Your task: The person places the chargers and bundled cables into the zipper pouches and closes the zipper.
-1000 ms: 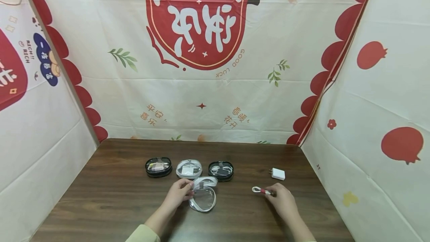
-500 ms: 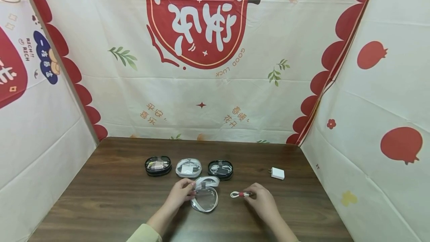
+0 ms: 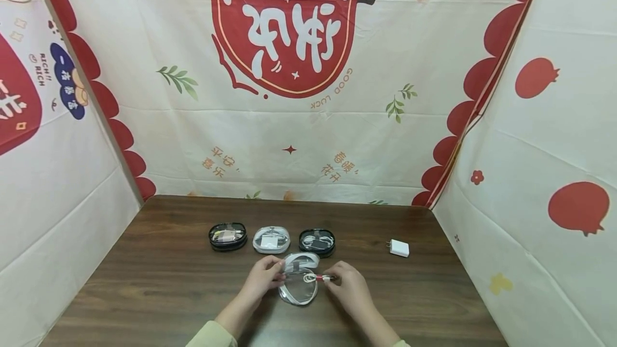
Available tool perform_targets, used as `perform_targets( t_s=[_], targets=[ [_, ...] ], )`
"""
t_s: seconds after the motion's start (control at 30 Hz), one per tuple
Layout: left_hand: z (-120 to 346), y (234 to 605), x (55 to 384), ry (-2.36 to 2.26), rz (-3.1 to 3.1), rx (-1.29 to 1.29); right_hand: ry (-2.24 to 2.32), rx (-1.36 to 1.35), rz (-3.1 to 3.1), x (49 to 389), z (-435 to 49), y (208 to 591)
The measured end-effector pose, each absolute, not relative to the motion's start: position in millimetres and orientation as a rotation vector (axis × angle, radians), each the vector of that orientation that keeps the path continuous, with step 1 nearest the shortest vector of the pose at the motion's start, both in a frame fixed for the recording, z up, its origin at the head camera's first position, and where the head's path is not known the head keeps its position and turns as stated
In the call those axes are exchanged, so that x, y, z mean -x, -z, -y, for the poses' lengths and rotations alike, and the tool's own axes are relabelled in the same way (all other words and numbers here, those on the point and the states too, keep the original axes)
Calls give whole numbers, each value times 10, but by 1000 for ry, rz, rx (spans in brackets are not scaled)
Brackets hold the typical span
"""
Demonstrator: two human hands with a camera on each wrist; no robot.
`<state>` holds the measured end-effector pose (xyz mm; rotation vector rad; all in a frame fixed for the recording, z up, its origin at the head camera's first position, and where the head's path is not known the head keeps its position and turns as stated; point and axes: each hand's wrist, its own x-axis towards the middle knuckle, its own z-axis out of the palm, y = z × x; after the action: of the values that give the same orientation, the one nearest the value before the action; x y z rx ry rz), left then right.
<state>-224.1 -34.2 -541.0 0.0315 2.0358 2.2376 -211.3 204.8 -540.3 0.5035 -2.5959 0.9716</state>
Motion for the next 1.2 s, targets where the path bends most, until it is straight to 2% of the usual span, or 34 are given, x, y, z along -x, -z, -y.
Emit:
perform_targets(
  t_s=[0.37, 1.0, 1.2],
  targets=[
    [251, 5416, 2228, -2223, -2029, -27, -750, -678, 2441, 2173, -1817, 5484],
    [202, 5438, 2211, -2226, -2018, -8, -513, -634, 2614, 2256, -1627, 5521],
    [214, 5567, 2249, -2308, -1999, -135, -532, -624, 2649, 2251, -1654, 5497]
  ],
)
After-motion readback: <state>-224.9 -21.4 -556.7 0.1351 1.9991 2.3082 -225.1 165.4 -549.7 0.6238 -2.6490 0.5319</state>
